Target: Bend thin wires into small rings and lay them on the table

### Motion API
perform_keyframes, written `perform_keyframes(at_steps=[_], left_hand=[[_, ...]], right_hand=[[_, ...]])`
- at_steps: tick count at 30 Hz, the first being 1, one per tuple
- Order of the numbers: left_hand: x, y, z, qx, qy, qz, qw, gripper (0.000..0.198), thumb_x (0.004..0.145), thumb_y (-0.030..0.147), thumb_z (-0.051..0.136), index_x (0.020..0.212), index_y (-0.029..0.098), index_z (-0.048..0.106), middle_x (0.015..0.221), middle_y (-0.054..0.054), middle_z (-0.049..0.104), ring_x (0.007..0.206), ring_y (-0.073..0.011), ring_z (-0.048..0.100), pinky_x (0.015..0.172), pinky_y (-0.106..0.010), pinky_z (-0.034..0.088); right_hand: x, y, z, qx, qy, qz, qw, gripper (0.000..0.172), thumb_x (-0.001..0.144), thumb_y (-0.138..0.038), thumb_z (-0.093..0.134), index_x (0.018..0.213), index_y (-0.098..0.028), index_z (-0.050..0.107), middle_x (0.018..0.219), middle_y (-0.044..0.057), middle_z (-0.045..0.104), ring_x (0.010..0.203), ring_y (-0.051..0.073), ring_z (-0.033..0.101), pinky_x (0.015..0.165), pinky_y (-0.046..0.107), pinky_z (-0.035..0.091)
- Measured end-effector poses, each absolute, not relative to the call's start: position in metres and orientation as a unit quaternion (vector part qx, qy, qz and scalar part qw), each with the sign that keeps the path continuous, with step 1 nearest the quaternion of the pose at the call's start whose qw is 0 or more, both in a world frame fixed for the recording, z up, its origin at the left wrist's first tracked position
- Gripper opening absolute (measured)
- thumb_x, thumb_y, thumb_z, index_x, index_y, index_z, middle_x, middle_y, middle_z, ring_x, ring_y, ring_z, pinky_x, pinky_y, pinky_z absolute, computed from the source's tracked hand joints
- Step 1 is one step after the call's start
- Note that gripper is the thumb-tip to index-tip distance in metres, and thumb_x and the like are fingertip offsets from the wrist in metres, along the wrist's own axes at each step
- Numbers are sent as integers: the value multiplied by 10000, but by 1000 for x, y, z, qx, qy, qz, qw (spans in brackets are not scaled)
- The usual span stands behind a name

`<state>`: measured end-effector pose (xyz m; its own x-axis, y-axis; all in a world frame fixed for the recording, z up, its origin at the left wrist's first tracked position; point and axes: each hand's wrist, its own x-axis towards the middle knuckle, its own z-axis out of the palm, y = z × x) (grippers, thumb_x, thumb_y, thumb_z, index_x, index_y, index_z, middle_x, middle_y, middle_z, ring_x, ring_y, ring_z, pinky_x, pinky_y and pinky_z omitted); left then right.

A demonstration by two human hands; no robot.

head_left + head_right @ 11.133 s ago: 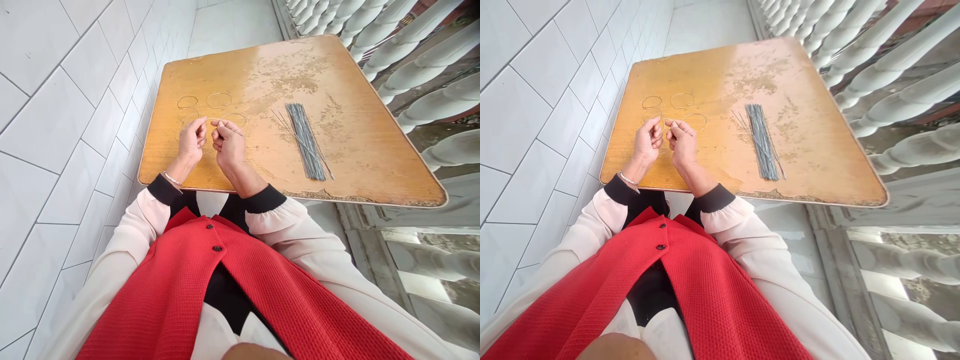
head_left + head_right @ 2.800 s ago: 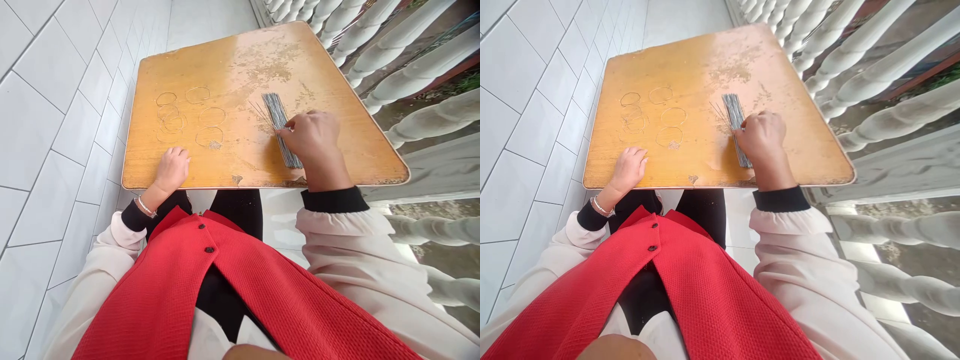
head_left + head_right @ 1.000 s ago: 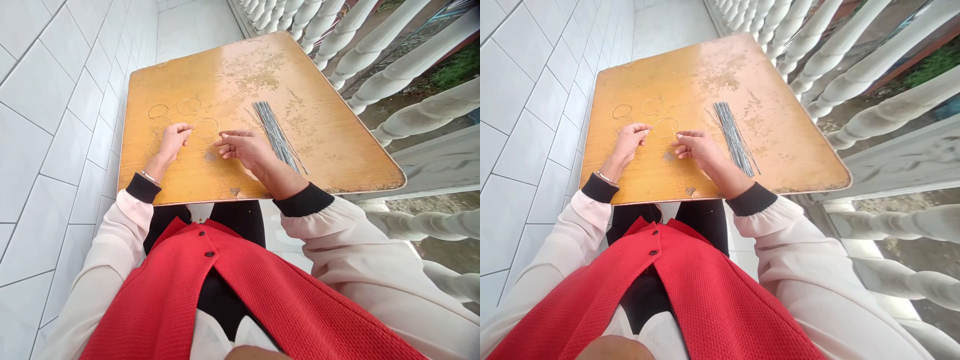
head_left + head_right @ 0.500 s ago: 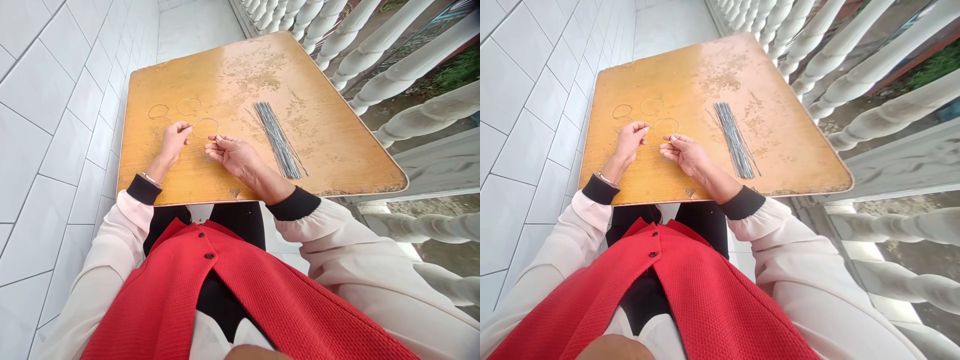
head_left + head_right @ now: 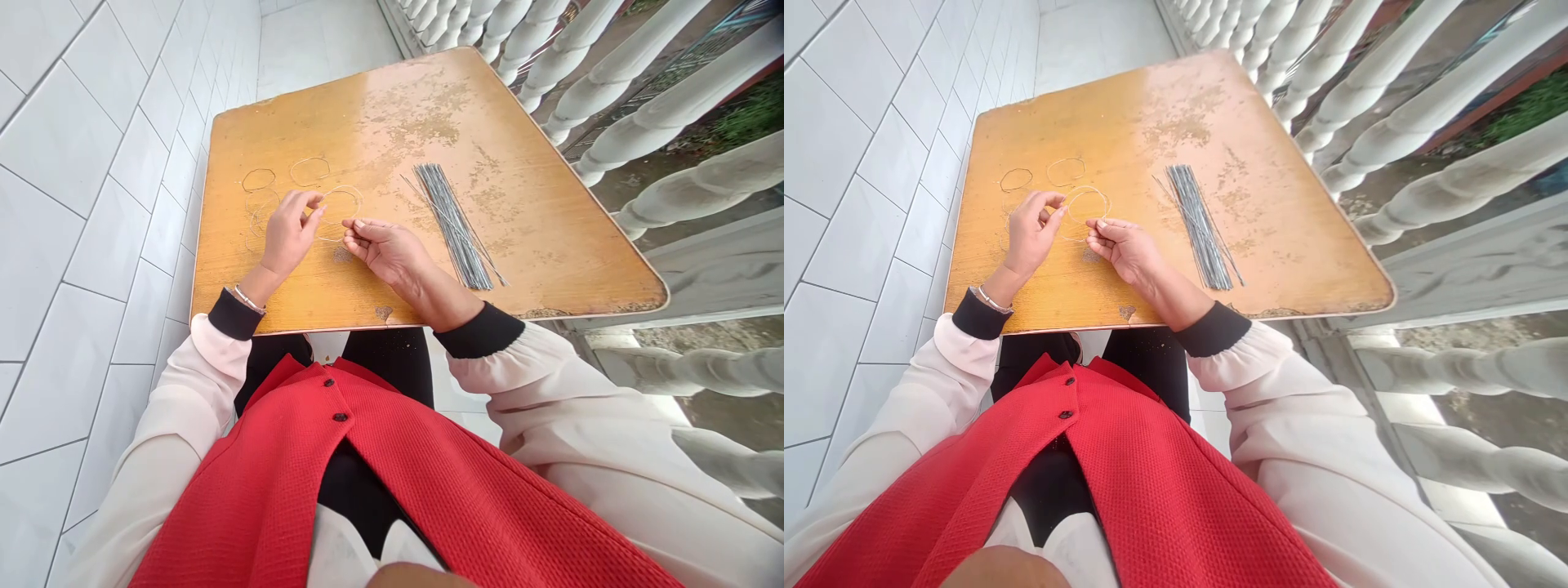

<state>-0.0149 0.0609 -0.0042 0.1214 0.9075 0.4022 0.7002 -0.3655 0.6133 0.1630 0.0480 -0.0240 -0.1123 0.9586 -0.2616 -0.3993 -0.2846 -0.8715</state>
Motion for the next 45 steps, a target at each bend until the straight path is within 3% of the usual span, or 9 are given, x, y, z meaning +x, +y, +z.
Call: perform_keyframes(at_steps=[4,8,10,12,15,22,29,37,45], left_hand=[[-8,44,5,732,557,375,120,293,979,251,588,1271,280,603,1292,-58,682,950,-143,689,896,-283,530],[-4,48,2,639,569,421,302,185,975,263,613,1159,239,625,977,-15,739,652,-68,611,669,-216,509],[-3,50,0,598,542,417,419,92,984,262,596,995,190,653,833,2,713,554,-38,539,560,-181,443],[-2,48,-1,568,509,416,495,146,985,236,587,880,162,657,761,13,682,520,-22,502,519,-166,395],[-1,44,1,538,481,426,546,176,990,214,570,866,154,680,733,16,668,535,-19,521,535,-160,396],[-3,45,-2,525,447,419,590,149,871,53,661,903,181,730,781,25,722,583,-28,544,610,-189,419],[1,48,-11,473,400,449,644,166,943,97,617,855,153,746,778,10,748,622,-22,600,625,-163,434],[0,51,-17,472,381,452,654,123,899,219,739,808,136,733,734,11,744,619,-33,636,639,-173,462],[-1,50,-16,469,395,445,653,143,928,162,687,794,126,718,714,12,731,608,-36,636,651,-178,478]], right_hand=[[165,51,-31,-424,-336,656,527,119,878,-129,632,799,-208,671,944,20,702,830,95,697,956,235,608],[165,53,-34,-412,-332,661,532,125,892,-145,635,795,-213,677,951,13,706,844,88,709,987,232,602],[164,53,-34,-411,-322,671,526,137,901,-144,622,799,-213,683,917,8,705,828,82,706,960,214,608],[163,53,-34,-415,-309,685,514,146,910,-146,614,807,-212,694,850,-1,690,769,71,688,886,184,621],[163,53,-32,-416,-286,703,501,193,926,-122,586,798,-204,706,790,-5,670,687,54,648,755,129,613],[159,49,-25,-395,-271,720,502,276,908,-10,555,733,-182,681,799,-5,680,697,30,651,731,85,580],[156,45,-16,-388,-249,740,489,327,981,-59,486,752,-150,699,770,14,693,619,21,619,602,71,530],[158,46,-23,-392,-293,708,509,358,981,-47,473,748,-157,723,763,22,701,628,47,612,665,113,544],[160,45,-22,-411,-293,705,499,333,984,-73,500,768,-159,739,730,17,706,626,57,616,649,143,547]])
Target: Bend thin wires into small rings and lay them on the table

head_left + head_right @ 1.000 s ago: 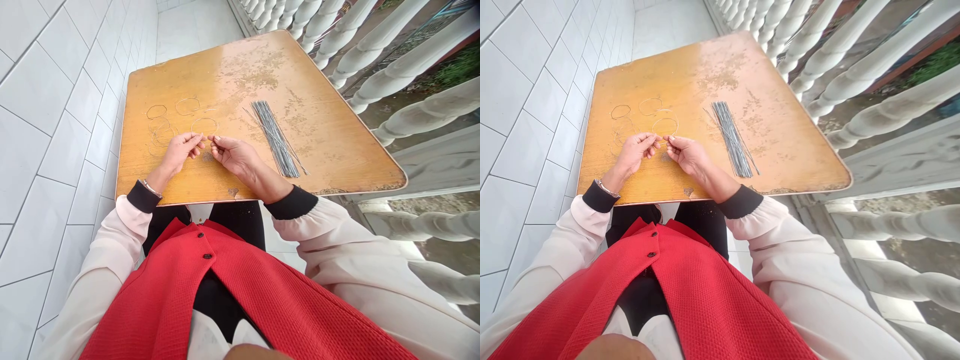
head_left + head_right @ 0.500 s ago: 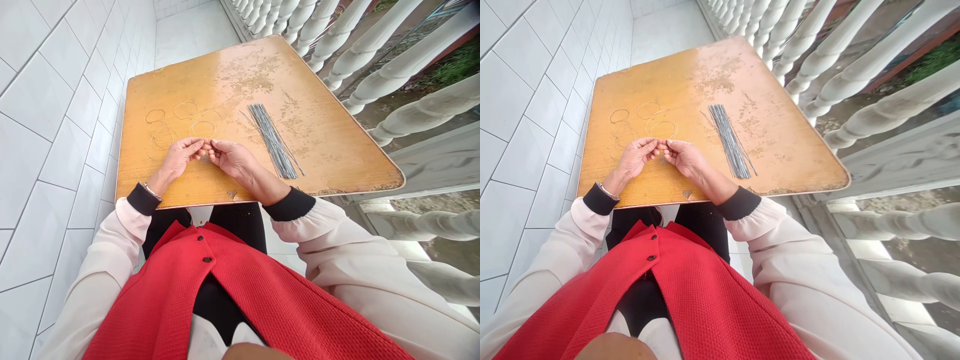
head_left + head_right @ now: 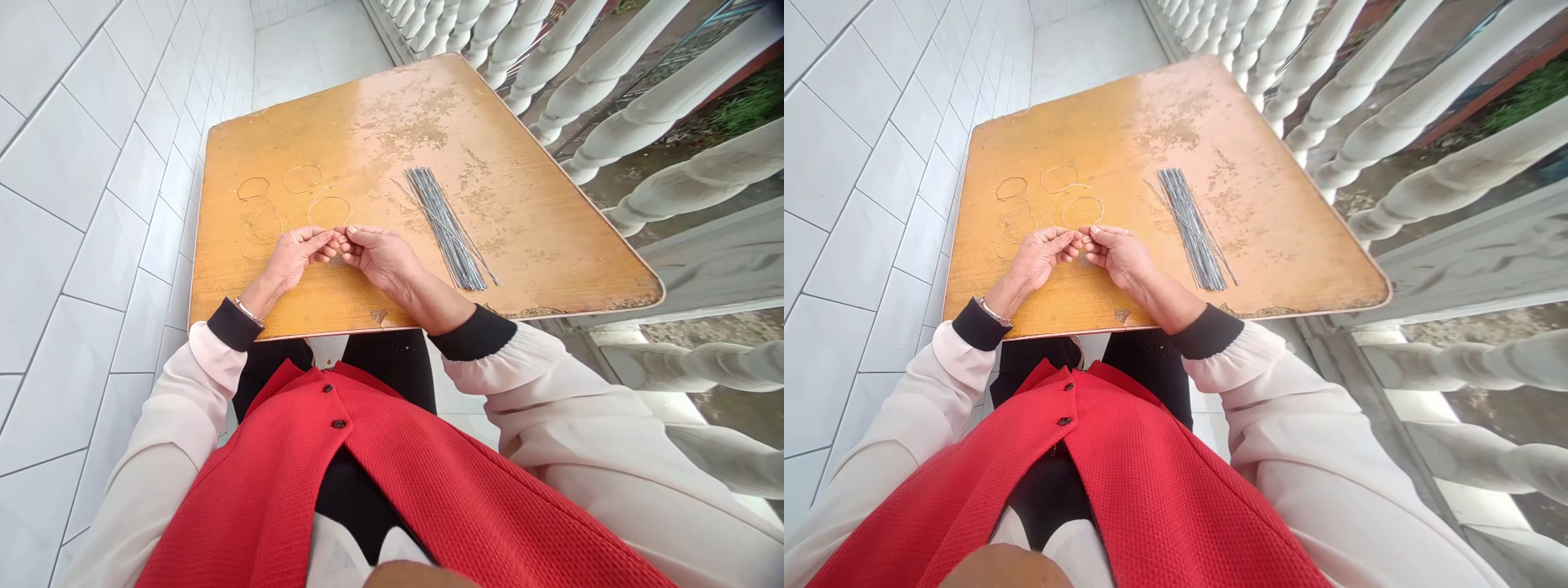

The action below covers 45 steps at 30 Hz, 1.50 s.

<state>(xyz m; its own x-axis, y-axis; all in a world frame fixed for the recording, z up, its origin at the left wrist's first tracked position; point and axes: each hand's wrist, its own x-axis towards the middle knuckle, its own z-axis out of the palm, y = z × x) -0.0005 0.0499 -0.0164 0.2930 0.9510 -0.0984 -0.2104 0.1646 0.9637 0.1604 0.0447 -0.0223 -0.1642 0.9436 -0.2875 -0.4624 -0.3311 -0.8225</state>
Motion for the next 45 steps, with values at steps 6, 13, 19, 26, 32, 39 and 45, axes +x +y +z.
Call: perform_keyframes(at_steps=[6,13,19,26,32,39,45], left_hand=[[-2,50,-15,469,394,433,661,197,954,96,616,787,120,718,702,13,720,591,-32,631,647,-175,476],[-4,49,-13,477,421,408,655,61,932,160,675,891,126,705,768,4,718,636,-36,635,646,-165,472],[-9,52,-6,488,521,436,548,147,947,294,675,1002,159,651,825,8,676,568,-22,544,511,-157,393],[-8,63,-14,499,561,432,500,188,863,-40,597,853,147,603,624,68,553,531,-26,521,524,-155,404],[-9,68,-17,454,560,458,521,187,874,-36,577,805,138,590,647,52,590,540,-20,545,566,-160,442],[-3,77,-29,525,597,415,443,118,873,56,606,889,173,594,725,35,600,521,-60,566,515,-202,393],[-15,79,-29,614,592,432,292,120,842,65,668,912,161,677,922,-37,684,860,-141,643,831,-261,491]], right_hand=[[160,44,-18,-435,-306,691,489,288,982,-91,526,793,-156,734,681,3,673,582,50,587,569,135,491],[160,40,-10,-468,-334,657,488,247,972,-108,564,772,-145,704,658,-4,629,541,42,550,536,146,463],[169,52,-20,-580,-499,474,437,160,857,-108,643,982,-145,736,631,-14,611,536,94,528,579,242,472],[177,62,-32,-632,-677,235,295,441,795,-99,566,1204,-140,728,838,83,739,841,238,687,881,397,541],[176,63,-36,-635,-701,189,263,421,819,-105,540,1190,-155,734,948,116,751,951,283,689,933,442,524],[179,62,-42,-641,-674,193,313,260,884,-203,613,1122,-196,718,1050,136,690,1074,309,632,1024,498,462],[187,65,-39,-637,-664,202,336,248,919,-159,544,1074,-231,725,1106,126,706,1070,290,633,1016,484,466]])
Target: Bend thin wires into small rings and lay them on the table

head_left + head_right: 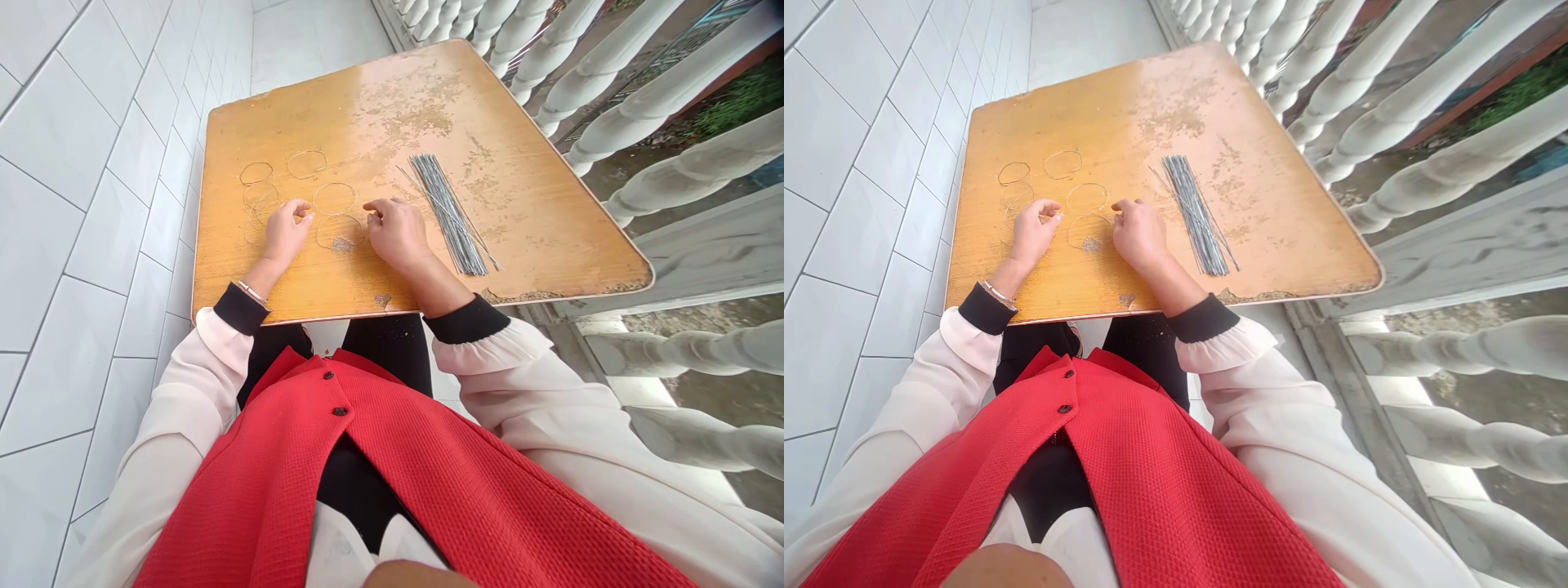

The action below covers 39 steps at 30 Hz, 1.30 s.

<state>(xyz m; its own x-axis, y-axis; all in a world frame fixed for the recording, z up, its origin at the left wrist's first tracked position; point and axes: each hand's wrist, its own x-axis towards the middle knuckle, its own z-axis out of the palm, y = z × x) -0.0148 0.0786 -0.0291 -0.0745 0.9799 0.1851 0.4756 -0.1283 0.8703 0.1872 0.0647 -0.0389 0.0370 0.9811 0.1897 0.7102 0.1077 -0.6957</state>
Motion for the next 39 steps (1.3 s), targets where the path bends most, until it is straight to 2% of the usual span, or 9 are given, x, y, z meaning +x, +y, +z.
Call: perform_keyframes(at_steps=[3,6,9,12,15,23,31,35,39], left_hand=[[-19,75,-25,661,565,418,263,115,853,80,656,913,172,692,968,-39,698,854,-133,638,871,-264,484],[-20,71,-21,694,546,396,253,96,851,98,659,895,176,694,997,-44,699,858,-138,643,885,-276,487],[-18,67,-18,732,519,368,242,98,846,121,669,911,189,697,1059,-54,697,990,-180,652,982,-318,476],[-15,63,-18,776,483,328,241,118,838,136,683,937,197,702,1152,-76,684,1172,-232,612,1100,-373,420],[-11,63,-22,805,462,287,238,137,827,175,718,962,193,703,1234,-104,658,1264,-276,562,1155,-421,370],[-3,64,-34,817,493,229,193,192,823,237,747,993,169,687,1182,-124,649,1219,-310,542,1136,-469,369],[3,71,-43,785,527,271,178,222,811,319,805,908,178,664,1113,-131,654,1252,-343,505,1149,-503,343],[2,73,-42,781,534,278,164,215,820,339,799,871,182,661,1071,-125,660,1210,-333,527,1120,-481,358],[0,64,-33,788,540,260,142,231,888,410,717,897,182,678,1052,-123,676,1119,-303,563,1068,-447,384]], right_hand=[[200,59,-20,-651,-670,174,310,306,944,-136,485,1057,-251,745,1105,102,731,1062,273,650,1024,468,464],[222,49,4,-716,-641,99,258,340,965,-147,491,1187,-175,747,1261,156,698,1121,274,657,1030,427,452],[246,40,18,-762,-626,30,164,424,974,-235,572,1358,-79,660,1366,240,634,1277,329,595,1079,424,417],[259,33,16,-770,-631,20,90,479,976,-288,598,1385,-39,629,1383,286,606,1349,359,538,1088,420,394],[262,30,6,-780,-623,33,48,468,992,-287,560,1373,-25,632,1352,294,616,1326,342,557,1037,383,403],[256,36,-3,-788,-609,54,69,434,965,-139,503,1369,-86,654,1375,227,621,1269,285,591,966,355,404],[260,46,3,-801,-590,84,52,413,898,-111,562,1279,-88,719,1294,230,693,1223,284,622,909,366,413],[259,46,6,-803,-590,69,43,397,860,-78,552,1195,-81,767,1225,233,723,1185,291,642,838,364,425],[262,46,10,-812,-579,55,48,396,866,-93,539,1186,-70,771,1200,237,733,1152,294,662,813,366,428]])
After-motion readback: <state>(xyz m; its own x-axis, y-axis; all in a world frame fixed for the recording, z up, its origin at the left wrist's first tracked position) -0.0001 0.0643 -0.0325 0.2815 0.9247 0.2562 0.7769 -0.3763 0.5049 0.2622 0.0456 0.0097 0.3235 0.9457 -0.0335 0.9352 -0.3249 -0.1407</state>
